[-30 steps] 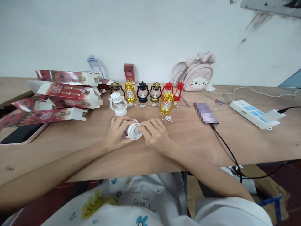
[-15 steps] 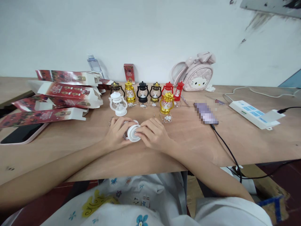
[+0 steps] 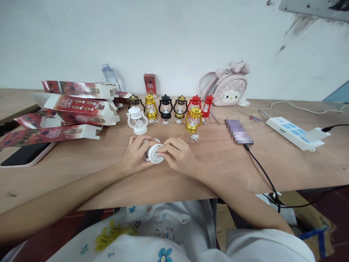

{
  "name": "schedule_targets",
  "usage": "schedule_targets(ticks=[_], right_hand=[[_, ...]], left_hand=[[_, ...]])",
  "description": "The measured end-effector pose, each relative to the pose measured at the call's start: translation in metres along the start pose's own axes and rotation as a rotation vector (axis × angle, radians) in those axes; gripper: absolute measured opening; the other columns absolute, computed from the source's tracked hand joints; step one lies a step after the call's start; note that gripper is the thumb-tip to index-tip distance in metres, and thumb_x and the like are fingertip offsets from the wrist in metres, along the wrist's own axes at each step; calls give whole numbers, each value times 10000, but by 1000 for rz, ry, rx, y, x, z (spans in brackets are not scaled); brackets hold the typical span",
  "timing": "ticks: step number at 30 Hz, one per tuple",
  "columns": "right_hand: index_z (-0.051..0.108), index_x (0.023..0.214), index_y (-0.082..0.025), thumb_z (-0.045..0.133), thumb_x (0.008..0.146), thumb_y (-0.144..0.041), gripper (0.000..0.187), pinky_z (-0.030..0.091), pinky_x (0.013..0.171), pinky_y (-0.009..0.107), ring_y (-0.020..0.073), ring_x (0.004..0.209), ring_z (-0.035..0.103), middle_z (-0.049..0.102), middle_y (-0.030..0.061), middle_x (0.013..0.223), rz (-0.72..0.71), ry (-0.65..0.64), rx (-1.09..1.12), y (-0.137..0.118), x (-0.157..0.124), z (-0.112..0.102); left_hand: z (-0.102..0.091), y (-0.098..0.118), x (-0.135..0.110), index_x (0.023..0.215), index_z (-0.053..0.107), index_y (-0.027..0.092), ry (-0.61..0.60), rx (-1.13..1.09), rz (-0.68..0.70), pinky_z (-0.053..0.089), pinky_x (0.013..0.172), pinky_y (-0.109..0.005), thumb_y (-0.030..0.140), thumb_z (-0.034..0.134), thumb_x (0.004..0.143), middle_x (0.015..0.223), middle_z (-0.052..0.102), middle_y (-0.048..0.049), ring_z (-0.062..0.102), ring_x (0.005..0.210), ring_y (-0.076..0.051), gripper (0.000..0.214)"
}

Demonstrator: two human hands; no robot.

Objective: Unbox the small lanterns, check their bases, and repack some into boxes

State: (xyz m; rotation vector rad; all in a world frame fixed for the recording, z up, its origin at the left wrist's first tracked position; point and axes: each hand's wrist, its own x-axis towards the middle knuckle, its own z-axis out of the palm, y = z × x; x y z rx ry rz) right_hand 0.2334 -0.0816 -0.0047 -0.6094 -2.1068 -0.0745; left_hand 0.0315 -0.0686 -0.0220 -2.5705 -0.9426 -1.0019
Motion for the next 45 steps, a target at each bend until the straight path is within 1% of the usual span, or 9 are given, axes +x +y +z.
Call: schedule_targets(ticks=[6, 12, 25, 30, 35, 38, 41, 43, 45], right_hand=[[613, 832, -177, 529, 884, -158, 100, 410, 605, 266, 134, 668, 546, 629, 47, 763, -81, 12, -79, 1, 0, 0], [591, 782, -175, 535, 887, -171, 119, 404, 605, 264, 132, 651, 535, 615, 42, 741, -54, 3, -87, 0, 1, -1], [586, 785, -178, 529, 898, -212, 131, 394, 618, 278, 143, 670, 533, 616, 43, 741, -32, -39, -125, 0, 3, -6], [586, 782, -177, 508, 910, -228, 158, 394, 639, 285, 148, 687, 531, 612, 45, 751, 18, -106, -98, 1, 3, -6], [577, 782, -181, 509, 918, -272, 178, 420, 657, 285, 150, 703, 532, 594, 44, 773, 83, -125, -32, 3, 1, -4], [569, 804, -183, 534, 907, -307, 165, 460, 729, 302, 166, 805, 567, 594, 64, 869, 159, -118, 24, 4, 0, -1], [562, 927, -188, 590, 877, -320, 144, 494, 803, 314, 176, 926, 607, 621, 79, 1007, 245, -86, 146, 4, 0, 2], [549, 1045, -199, 602, 871, -313, 215, 511, 801, 307, 164, 913, 635, 649, 67, 1046, 294, -101, 235, 4, 1, 2], [561, 1083, -205, 593, 879, -299, 227, 518, 783, 298, 153, 866, 651, 677, 51, 1017, 315, -132, 280, 3, 1, 2]], left_hand=[[0, -1, -1, 1075, 555, 191, -5, 14, -7, 320, 778, -364, 460, 532, 872, 1043, 637, -106, 582, 955, -230, 337], [1, 0, -1, 1068, 556, 196, 7, 20, -4, 314, 768, -362, 463, 540, 868, 1037, 640, -99, 587, 937, -225, 335], [0, 0, 0, 1058, 562, 200, 20, 15, 2, 306, 769, -360, 462, 549, 866, 1034, 647, -94, 589, 931, -219, 324], [2, -1, -1, 1060, 558, 198, 31, 17, 14, 305, 765, -360, 454, 559, 862, 1026, 641, -91, 587, 913, -219, 324], [2, -3, -2, 1068, 559, 203, 9, 31, 11, 311, 767, -359, 435, 577, 850, 1040, 638, -94, 583, 927, -224, 319], [2, -4, -2, 1063, 564, 200, 24, 25, 2, 318, 767, -357, 423, 582, 849, 1046, 634, -98, 583, 933, -224, 309], [2, -4, -2, 1064, 566, 194, 39, 9, -2, 324, 767, -356, 415, 601, 839, 1045, 631, -98, 582, 939, -226, 317], [2, -5, -2, 1071, 564, 189, 51, 8, 11, 328, 764, -357, 411, 612, 834, 1049, 628, -102, 581, 937, -228, 329], [2, -5, -2, 1075, 559, 188, 60, 20, 23, 332, 759, -356, 415, 611, 834, 1052, 627, -107, 581, 932, -228, 336]])
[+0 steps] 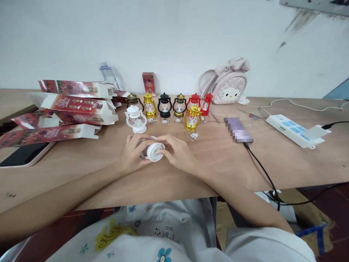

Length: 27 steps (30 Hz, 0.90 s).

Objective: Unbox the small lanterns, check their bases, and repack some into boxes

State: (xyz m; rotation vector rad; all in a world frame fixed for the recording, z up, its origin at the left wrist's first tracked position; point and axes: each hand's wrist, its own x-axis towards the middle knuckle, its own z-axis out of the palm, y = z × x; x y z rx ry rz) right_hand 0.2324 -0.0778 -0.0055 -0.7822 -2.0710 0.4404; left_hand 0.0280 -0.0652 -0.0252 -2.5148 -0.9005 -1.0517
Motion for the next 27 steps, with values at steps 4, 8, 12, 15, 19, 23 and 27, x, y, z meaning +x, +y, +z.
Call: schedule_targets(ticks=[4, 8, 12, 15, 19, 23, 27], right_hand=[[620, 995, -183, 601, 874, -295, 166, 508, 733, 275, 141, 792, 641, 693, 39, 904, -16, 19, -17, -1, 0, 0], [629, 941, -176, 622, 860, -315, 161, 493, 690, 255, 125, 740, 621, 680, 28, 848, -27, 43, -19, 0, -2, 2], [625, 899, -190, 614, 865, -332, 147, 485, 670, 255, 123, 715, 602, 660, 15, 809, -30, 62, -30, 0, -2, 4], [625, 923, -187, 598, 875, -335, 157, 490, 676, 260, 126, 727, 600, 655, 23, 817, -37, 68, -23, 0, -2, 4], [620, 1005, -185, 570, 894, -301, 169, 507, 707, 268, 130, 775, 608, 648, 40, 876, -50, 36, 30, 0, 1, 0], [612, 1071, -201, 562, 894, -268, 197, 521, 721, 274, 126, 789, 603, 624, 40, 914, -67, -40, 114, 1, 2, -6], [592, 1121, -203, 607, 864, -270, 266, 517, 730, 285, 129, 775, 589, 620, 35, 902, -143, -50, 70, 3, 2, -9]], left_hand=[[0, 0, 0, 1067, 554, 185, 21, 30, 32, 334, 753, -355, 420, 604, 839, 1032, 631, -109, 588, 923, -225, 331], [1, 1, 1, 1062, 558, 179, 50, 44, 75, 334, 750, -361, 395, 600, 845, 1010, 639, -105, 594, 902, -221, 309], [1, 1, 1, 1055, 563, 173, 61, 35, 88, 332, 745, -362, 382, 614, 837, 1004, 642, -106, 595, 888, -222, 306], [1, 1, 1, 1055, 558, 172, 50, 11, 65, 330, 751, -364, 393, 623, 830, 1017, 639, -111, 597, 900, -223, 322], [0, 0, 1, 1067, 545, 174, 42, -32, 29, 330, 743, -357, 427, 623, 827, 1011, 637, -105, 601, 891, -216, 357], [0, 0, 1, 1083, 530, 168, 55, -51, 34, 335, 760, -364, 422, 643, 812, 1014, 642, -107, 605, 898, -218, 388], [-1, 0, 0, 1083, 524, 181, 57, -55, 33, 339, 767, -365, 438, 639, 812, 1011, 649, -104, 608, 900, -218, 391]])
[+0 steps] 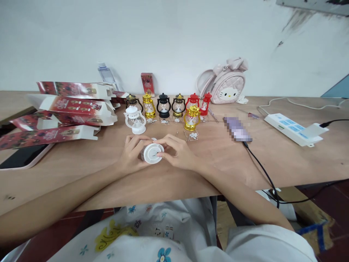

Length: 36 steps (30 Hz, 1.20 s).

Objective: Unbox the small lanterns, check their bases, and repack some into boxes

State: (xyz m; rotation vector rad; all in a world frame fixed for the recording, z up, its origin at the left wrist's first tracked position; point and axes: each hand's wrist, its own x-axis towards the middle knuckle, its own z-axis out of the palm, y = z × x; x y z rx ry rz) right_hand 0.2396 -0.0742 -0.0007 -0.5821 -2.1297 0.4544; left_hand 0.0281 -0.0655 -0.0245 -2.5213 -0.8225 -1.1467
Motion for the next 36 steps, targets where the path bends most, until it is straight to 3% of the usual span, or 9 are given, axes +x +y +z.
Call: schedule_targets(ticks=[15, 21, 32, 36], right_hand=[[546, 1211, -158, 458, 946, -265, 299, 521, 715, 258, 167, 868, 642, 664, 93, 961, -196, 28, -476, 7, -10, 7], [577, 1195, -176, 381, 953, -198, 312, 530, 742, 276, 167, 884, 647, 675, 92, 957, -159, 8, -538, 8, -13, 10], [590, 1134, -192, 473, 929, -285, 254, 527, 757, 318, 186, 859, 651, 688, 87, 946, -170, 54, -405, 9, -10, 7], [556, 1110, -208, 411, 942, -258, 227, 514, 760, 321, 169, 822, 649, 687, 66, 943, 19, 185, -334, 15, -9, 0]], left_hand=[[-1, 0, 2, 1099, 531, 192, -14, 1, -9, 356, 811, -370, 402, 604, 850, 1089, 645, -117, 608, 984, -224, 334], [1, 2, 2, 1110, 519, 205, 35, 18, -9, 377, 859, -361, 364, 605, 858, 1095, 656, -101, 606, 1046, -217, 310], [-1, 1, 2, 1111, 543, 215, -21, -2, -11, 377, 844, -359, 356, 595, 856, 1112, 652, -103, 599, 1052, -225, 296], [-2, 2, 3, 1087, 556, 221, -67, -26, -30, 361, 844, -368, 315, 582, 853, 1092, 660, -95, 604, 1036, -227, 254]])
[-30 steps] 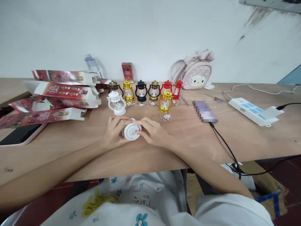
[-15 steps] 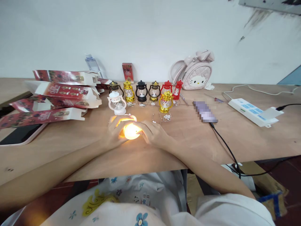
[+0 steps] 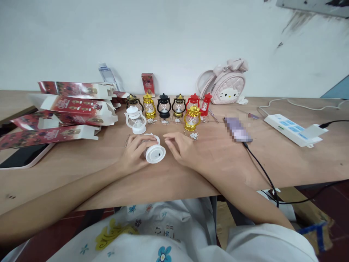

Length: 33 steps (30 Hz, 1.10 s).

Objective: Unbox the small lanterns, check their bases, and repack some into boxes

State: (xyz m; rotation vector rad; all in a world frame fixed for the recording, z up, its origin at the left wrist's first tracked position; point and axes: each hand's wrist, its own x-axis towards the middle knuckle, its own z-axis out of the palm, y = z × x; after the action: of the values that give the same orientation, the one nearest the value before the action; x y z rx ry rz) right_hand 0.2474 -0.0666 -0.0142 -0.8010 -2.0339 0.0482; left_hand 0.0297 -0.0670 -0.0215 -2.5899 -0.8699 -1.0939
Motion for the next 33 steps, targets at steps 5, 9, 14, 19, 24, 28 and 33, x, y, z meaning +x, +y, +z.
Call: schedule_targets(ticks=[5, 9, 14, 19, 24, 28, 33], right_hand=[[591, 940, -191, 489, 827, -115, 170, 473, 757, 357, 232, 881, 601, 683, 79, 929, 207, -188, -316, 22, 4, -2], [593, 911, -183, 523, 768, -81, 189, 446, 756, 356, 252, 902, 589, 683, 83, 930, 304, -371, -400, 25, 5, -1], [586, 966, -168, 508, 753, -71, 246, 435, 700, 317, 239, 886, 606, 679, 98, 975, 289, -394, -422, 19, 5, 1], [591, 976, -164, 460, 756, -30, 289, 444, 685, 301, 211, 824, 621, 684, 96, 965, 247, -360, -365, 25, 3, 2], [581, 991, -160, 452, 795, -32, 267, 461, 708, 298, 199, 836, 614, 662, 93, 952, 191, -363, -242, 29, 1, 4], [559, 1032, -170, 439, 837, -58, 255, 479, 751, 304, 183, 848, 593, 623, 85, 992, 84, -388, -108, 27, -1, 8], [547, 997, -167, 472, 828, -66, 211, 477, 748, 295, 162, 817, 571, 589, 69, 964, 31, -406, 17, 23, -2, 10]], left_hand=[[0, 0, 0, 1091, 545, 212, 24, 3, 2, 353, 842, -373, 282, 600, 836, 1100, 656, -103, 609, 1024, -227, 270], [0, 0, 0, 1087, 554, 219, -8, 11, -23, 352, 848, -376, 310, 603, 836, 1092, 657, -99, 606, 1021, -230, 272], [0, 0, -1, 1086, 562, 218, -16, 9, -37, 350, 847, -378, 323, 614, 824, 1108, 649, -103, 602, 1006, -232, 286], [1, 0, -1, 1078, 556, 219, -7, 11, -25, 346, 844, -381, 310, 610, 828, 1097, 654, -99, 606, 1003, -230, 272], [0, 1, 0, 1066, 551, 217, 2, 6, -14, 341, 839, -380, 320, 606, 832, 1084, 659, -95, 608, 997, -225, 262], [0, 1, 0, 1069, 551, 208, -1, 11, -13, 341, 834, -381, 323, 608, 832, 1094, 654, -102, 606, 995, -228, 270], [-1, 1, 0, 1078, 549, 208, 4, 21, -3, 342, 829, -374, 354, 605, 842, 1083, 652, -100, 605, 986, -223, 283]])
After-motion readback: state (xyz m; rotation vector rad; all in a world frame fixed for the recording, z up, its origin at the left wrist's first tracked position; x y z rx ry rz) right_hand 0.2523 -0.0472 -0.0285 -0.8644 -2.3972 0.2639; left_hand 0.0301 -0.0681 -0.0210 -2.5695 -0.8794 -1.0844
